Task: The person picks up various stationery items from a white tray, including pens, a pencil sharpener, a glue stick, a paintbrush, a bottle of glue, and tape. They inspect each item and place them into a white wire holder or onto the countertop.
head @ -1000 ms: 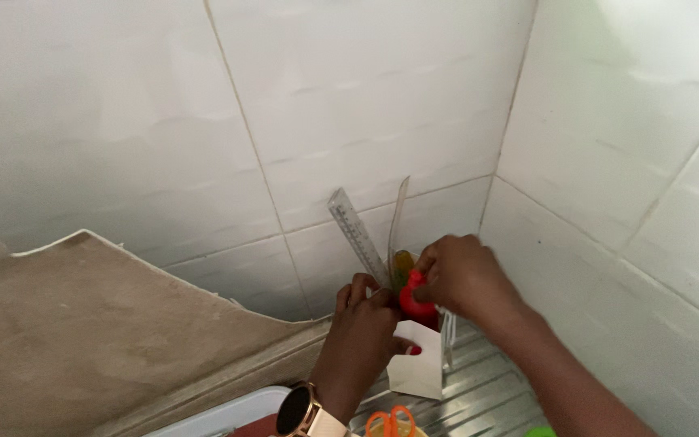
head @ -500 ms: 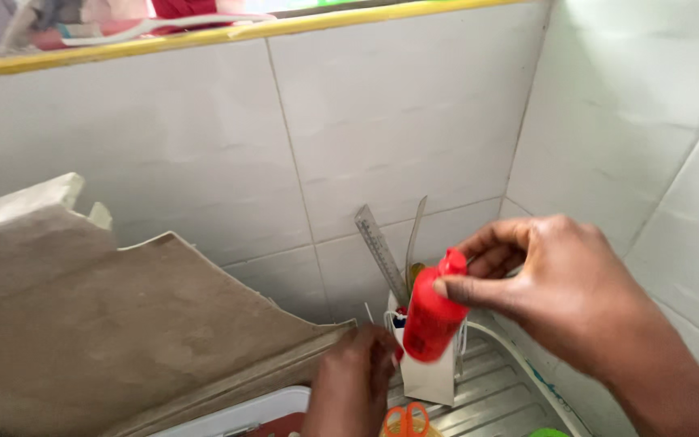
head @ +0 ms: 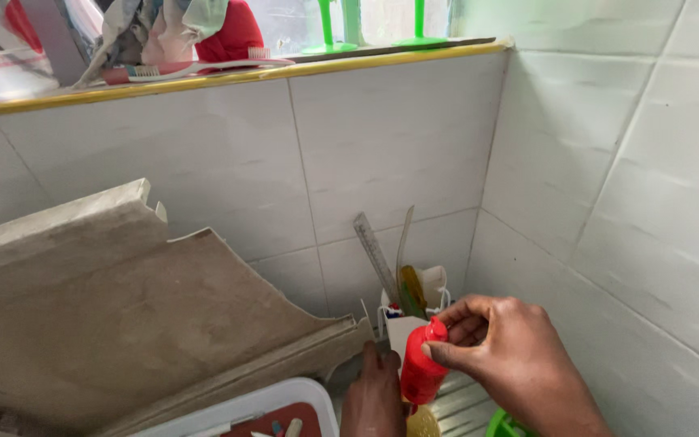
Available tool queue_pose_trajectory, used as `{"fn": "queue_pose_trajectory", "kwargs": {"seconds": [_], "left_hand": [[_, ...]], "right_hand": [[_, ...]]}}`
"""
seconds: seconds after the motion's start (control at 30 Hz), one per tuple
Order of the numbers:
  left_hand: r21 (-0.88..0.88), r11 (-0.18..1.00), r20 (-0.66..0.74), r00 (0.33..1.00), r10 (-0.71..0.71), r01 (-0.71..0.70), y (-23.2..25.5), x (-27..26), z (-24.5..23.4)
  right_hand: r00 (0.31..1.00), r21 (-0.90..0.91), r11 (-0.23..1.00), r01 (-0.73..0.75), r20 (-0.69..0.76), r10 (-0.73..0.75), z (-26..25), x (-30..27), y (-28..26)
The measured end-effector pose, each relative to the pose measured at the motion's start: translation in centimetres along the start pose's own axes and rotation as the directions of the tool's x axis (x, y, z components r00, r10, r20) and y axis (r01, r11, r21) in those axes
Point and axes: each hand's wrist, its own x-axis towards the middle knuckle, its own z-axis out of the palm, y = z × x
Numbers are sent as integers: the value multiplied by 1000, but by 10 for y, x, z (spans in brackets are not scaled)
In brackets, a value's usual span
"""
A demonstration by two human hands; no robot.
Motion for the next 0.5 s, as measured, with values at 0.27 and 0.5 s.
{"fn": "queue_pose_trajectory", "kwargs": {"seconds": [0.27, 0.5], "left_hand": [[-2, 924, -357, 864, 357, -382, -9, -36, -7], [-315, 904, -321, 929, 185, -288, -9, -57, -29]], "right_hand": [[997, 26, 999, 32, -69, -30, -3, -24, -2], [982, -15, 996, 86, -167, -87, -4, -37, 2]]}}
